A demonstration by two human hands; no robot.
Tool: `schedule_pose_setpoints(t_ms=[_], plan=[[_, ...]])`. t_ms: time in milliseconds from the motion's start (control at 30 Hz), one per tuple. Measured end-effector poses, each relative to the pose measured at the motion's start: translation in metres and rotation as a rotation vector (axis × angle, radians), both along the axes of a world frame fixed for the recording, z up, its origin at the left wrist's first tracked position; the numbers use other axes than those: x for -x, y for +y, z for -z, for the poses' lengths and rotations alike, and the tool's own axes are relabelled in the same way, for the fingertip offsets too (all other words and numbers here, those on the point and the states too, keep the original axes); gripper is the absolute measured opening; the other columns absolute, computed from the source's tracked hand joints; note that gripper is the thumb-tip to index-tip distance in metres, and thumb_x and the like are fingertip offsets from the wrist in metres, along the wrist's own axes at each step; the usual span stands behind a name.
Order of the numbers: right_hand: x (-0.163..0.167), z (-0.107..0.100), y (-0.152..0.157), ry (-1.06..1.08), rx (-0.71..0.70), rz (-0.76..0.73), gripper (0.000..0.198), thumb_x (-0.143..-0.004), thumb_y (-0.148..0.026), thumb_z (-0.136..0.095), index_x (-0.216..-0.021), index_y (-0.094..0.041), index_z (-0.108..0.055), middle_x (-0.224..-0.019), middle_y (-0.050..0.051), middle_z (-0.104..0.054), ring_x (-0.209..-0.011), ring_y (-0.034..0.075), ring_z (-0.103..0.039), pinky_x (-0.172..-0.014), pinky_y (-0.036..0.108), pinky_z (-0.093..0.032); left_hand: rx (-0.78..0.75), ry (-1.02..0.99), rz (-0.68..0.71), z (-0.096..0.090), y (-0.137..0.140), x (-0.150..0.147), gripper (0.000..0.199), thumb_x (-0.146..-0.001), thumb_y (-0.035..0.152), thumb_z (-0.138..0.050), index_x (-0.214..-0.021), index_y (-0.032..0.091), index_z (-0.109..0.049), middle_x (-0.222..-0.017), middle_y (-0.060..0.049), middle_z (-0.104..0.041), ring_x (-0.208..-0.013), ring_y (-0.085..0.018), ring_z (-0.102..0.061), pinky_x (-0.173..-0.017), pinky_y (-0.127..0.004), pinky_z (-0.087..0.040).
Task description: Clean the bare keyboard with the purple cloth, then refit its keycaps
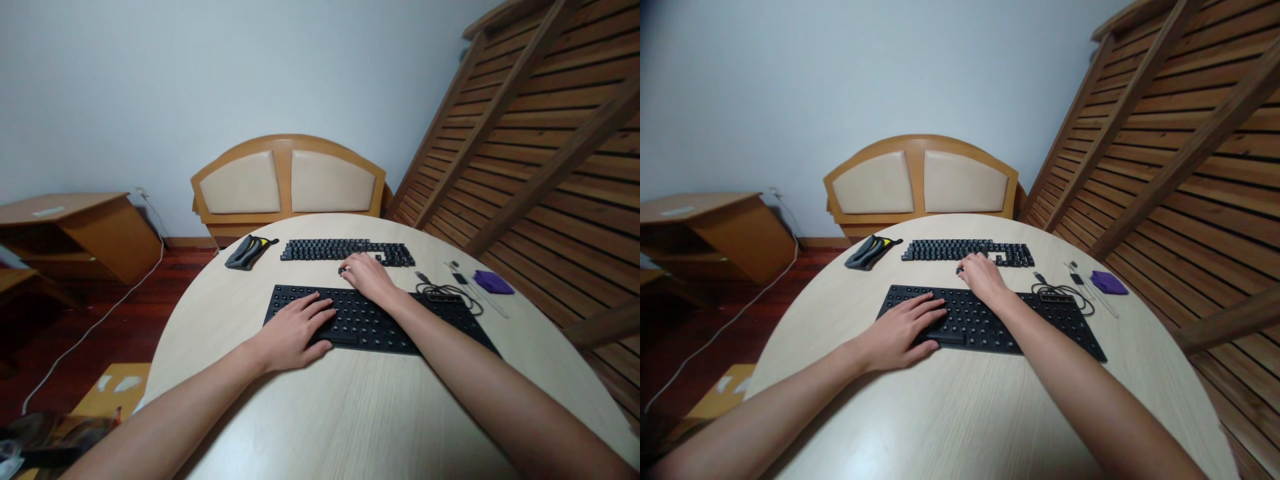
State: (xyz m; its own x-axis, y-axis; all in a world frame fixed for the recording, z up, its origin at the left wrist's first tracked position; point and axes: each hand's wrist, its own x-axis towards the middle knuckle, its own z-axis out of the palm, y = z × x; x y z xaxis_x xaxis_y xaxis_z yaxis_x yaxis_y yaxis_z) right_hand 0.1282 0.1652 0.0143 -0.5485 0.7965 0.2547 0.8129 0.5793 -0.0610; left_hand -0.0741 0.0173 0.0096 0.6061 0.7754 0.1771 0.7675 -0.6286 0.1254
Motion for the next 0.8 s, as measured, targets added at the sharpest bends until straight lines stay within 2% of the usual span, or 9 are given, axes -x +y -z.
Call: schedule_pose_setpoints(t_ms=[100, 233, 367, 500, 600, 800], plan=[[-0.024, -0.005, -0.023, 0.126, 0.006, -0.067, 0.020, -0.094, -0.024, -0.058, -0.108, -0.018, -0.071, -0.107, 0.008, -0.073, -0.104, 0.028, -0.060, -0.091, 0.040, -0.047, -0.029, -0.017, -0.001, 0.001, -0.002, -0.006, 0.056, -0.094, 0.048, -0.054, -0.141, 0.018, -0.046, -0.151, -0.010, -0.046, -0.142, -0.031, -0.036, -0.115, -0.048, -0.034], [-0.059, -0.002, -0.055, 0.304, 0.069, -0.128, 0.019, -0.095, -0.028, -0.057, -0.106, -0.021, -0.071, -0.108, 0.007, -0.073, -0.107, 0.026, -0.062, -0.095, 0.040, -0.047, -0.053, -0.043, 0.004, -0.002, -0.004, -0.026, 0.048, -0.098, 0.045, -0.049, -0.135, 0.015, -0.050, -0.142, -0.011, -0.054, -0.133, -0.028, -0.047, -0.112, -0.044, -0.039], [-0.077, 0.005, -0.076, 0.466, 0.231, -0.114, 0.023, -0.094, -0.032, -0.057, -0.108, -0.022, -0.071, -0.110, 0.007, -0.073, -0.106, 0.025, -0.064, -0.097, 0.041, -0.047, -0.069, -0.013, -0.031, -0.011, 0.003, -0.050, 0.042, -0.095, 0.046, -0.051, -0.122, 0.014, -0.058, -0.115, -0.013, -0.065, -0.105, -0.029, -0.061, -0.093, -0.045, -0.051], [-0.077, 0.004, -0.090, 0.568, 0.411, -0.132, 0.024, -0.093, -0.036, -0.059, -0.110, -0.023, -0.071, -0.112, 0.006, -0.072, -0.106, 0.023, -0.065, -0.098, 0.040, -0.047, -0.100, -0.031, -0.078, -0.013, 0.012, -0.062, 0.040, -0.090, 0.052, -0.055, -0.103, 0.015, -0.064, -0.098, -0.011, -0.064, -0.093, -0.030, -0.061, -0.084, -0.045, -0.053], [-0.076, 0.000, -0.096, 0.606, 0.491, -0.168, 0.024, -0.092, -0.036, -0.060, -0.108, -0.023, -0.072, -0.112, 0.006, -0.072, -0.106, 0.023, -0.065, -0.097, 0.039, -0.047, -0.113, -0.098, -0.090, -0.007, 0.010, -0.061, 0.036, -0.090, 0.048, -0.056, -0.106, 0.016, -0.063, -0.103, -0.011, -0.064, -0.096, -0.029, -0.061, -0.086, -0.045, -0.052], [-0.078, -0.001, -0.102, 0.624, 0.535, -0.226, 0.021, -0.092, -0.035, -0.061, -0.105, -0.024, -0.073, -0.112, 0.005, -0.071, -0.109, 0.021, -0.063, -0.099, 0.038, -0.045, -0.078, -0.303, -0.060, -0.003, 0.001, -0.054, 0.029, -0.097, 0.033, -0.053, -0.122, 0.019, -0.056, -0.117, -0.008, -0.068, -0.108, -0.024, -0.061, -0.094, -0.040, -0.051]])
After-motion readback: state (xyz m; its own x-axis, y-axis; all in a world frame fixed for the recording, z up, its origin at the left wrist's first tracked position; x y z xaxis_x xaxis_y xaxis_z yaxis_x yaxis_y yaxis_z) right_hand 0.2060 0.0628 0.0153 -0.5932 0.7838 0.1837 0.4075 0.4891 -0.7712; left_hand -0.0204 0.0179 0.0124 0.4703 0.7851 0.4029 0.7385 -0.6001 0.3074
